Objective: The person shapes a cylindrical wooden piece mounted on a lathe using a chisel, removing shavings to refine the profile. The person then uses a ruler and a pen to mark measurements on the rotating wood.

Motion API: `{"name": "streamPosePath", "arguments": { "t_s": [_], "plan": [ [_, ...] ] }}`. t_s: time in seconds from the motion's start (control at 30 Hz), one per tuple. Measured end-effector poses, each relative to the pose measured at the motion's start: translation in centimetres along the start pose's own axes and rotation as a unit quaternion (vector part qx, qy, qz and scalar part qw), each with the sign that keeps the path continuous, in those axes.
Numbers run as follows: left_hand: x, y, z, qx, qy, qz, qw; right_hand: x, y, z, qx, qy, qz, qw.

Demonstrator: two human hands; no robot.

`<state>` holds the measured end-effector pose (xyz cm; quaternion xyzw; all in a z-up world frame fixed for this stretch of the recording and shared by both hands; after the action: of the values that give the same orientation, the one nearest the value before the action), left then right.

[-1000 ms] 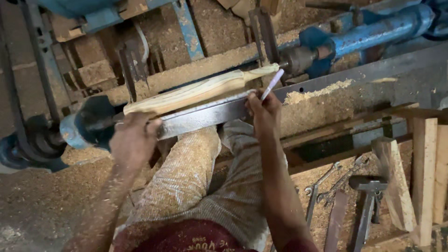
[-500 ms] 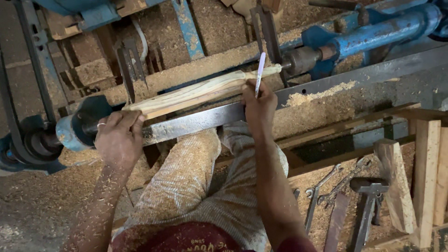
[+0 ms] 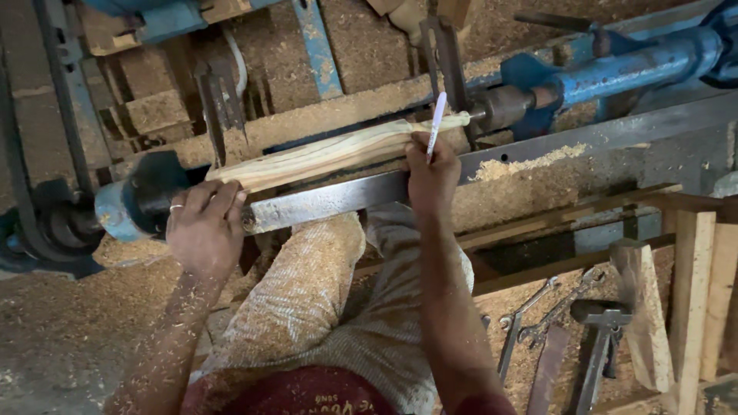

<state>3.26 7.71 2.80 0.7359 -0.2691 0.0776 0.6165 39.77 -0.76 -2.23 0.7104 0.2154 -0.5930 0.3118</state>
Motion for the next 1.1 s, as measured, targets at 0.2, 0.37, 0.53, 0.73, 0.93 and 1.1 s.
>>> {"name": "streamPosePath", "arguments": {
  "t_s": [0.2,0.37,0.53,0.73,0.93,1.1],
  "plan": [
    [0.0,0.1,0.1,0.006,-0.003,-0.001,1.0,0.8,0.3,0.0,-0.002,-0.002,-0.001,1.0],
    [-0.2,0.1,-0.2,0.022,0.001,0.009,1.0,1.7,0.6,0.0,0.018,-0.036,-0.028,0.999],
    [-0.6,0.1,0.0,0.046,0.008,0.008,0.999,0.9,0.7,-0.3,-0.005,0.011,0.039,0.999],
    [-0.5,-0.8,-0.3,0.051,0.05,-0.04,0.997,0.1,0.4,-0.3,-0.023,0.017,-0.023,0.999],
    [-0.7,-1.1,-0.2,0.041,0.076,-0.044,0.995,0.0,0.1,-0.6,-0.005,-0.026,-0.027,0.999],
    [-0.9,-1.5,-0.3,0.032,0.074,-0.039,0.996,-1.6,0.9,1.2,0.006,-0.087,0.007,0.996]
  ]
}}
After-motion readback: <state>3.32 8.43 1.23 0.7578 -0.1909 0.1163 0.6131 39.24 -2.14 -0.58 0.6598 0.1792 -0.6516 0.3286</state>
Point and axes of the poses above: each hand's wrist, its own z-axis away from the middle knuckle, its own y-axis out of the back of the hand, x = y × z, the point moved 9 cm from there along -z, towards the middle knuckle, and after that the axes turned 11 degrees about y, right-handed, at the moved point
